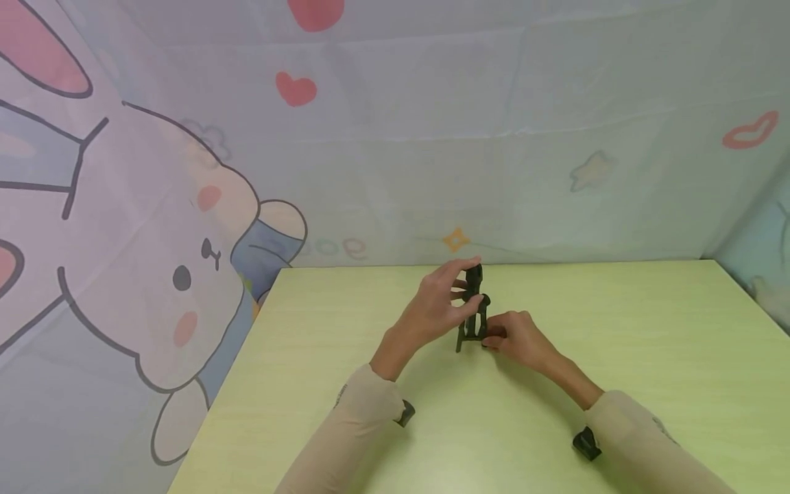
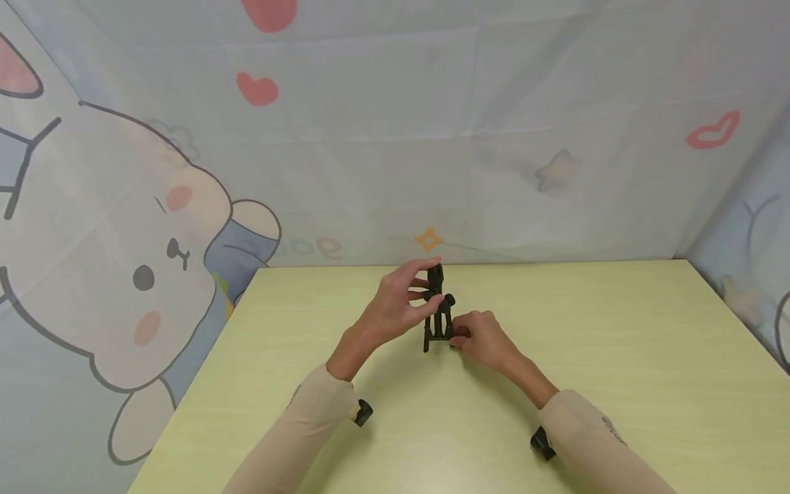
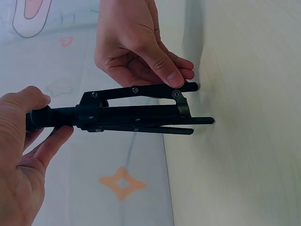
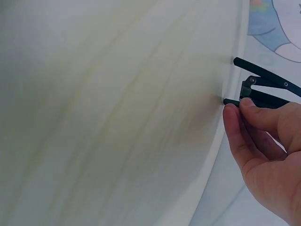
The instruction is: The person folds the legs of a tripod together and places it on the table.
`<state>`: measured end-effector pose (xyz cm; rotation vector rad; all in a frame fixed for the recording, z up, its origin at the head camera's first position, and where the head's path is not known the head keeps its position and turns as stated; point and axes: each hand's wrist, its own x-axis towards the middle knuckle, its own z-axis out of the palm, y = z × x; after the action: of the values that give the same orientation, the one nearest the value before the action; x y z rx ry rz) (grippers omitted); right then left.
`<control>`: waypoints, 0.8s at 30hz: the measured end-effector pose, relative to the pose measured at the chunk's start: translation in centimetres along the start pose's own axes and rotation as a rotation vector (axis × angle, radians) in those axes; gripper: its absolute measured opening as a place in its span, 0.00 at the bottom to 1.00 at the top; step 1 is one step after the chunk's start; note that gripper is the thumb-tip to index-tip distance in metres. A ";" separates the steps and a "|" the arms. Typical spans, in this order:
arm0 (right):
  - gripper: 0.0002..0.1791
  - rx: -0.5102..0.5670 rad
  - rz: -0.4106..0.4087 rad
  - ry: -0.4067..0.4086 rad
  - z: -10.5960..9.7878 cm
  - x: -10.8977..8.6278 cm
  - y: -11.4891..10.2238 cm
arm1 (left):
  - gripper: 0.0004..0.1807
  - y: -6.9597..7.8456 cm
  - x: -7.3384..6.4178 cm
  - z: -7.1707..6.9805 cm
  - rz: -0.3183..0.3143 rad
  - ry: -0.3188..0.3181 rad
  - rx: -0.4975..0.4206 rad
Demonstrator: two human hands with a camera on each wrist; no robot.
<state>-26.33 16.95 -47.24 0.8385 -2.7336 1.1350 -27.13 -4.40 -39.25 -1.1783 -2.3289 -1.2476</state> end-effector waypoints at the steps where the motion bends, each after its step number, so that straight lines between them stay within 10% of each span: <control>1: 0.11 0.001 -0.002 0.001 0.0 0.0 0.0 | 0.31 0.0 0.0 0.0 -0.003 0.002 -0.001; 24: 0.04 -0.001 -0.031 -0.029 -1.2 -0.1 0.3 | 0.33 0.0 -0.2 -0.4 0.054 0.019 0.022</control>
<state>-26.56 18.05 -46.60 0.9015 -2.7337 1.1250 -27.08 -4.79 -39.14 -1.2087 -2.2761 -1.2067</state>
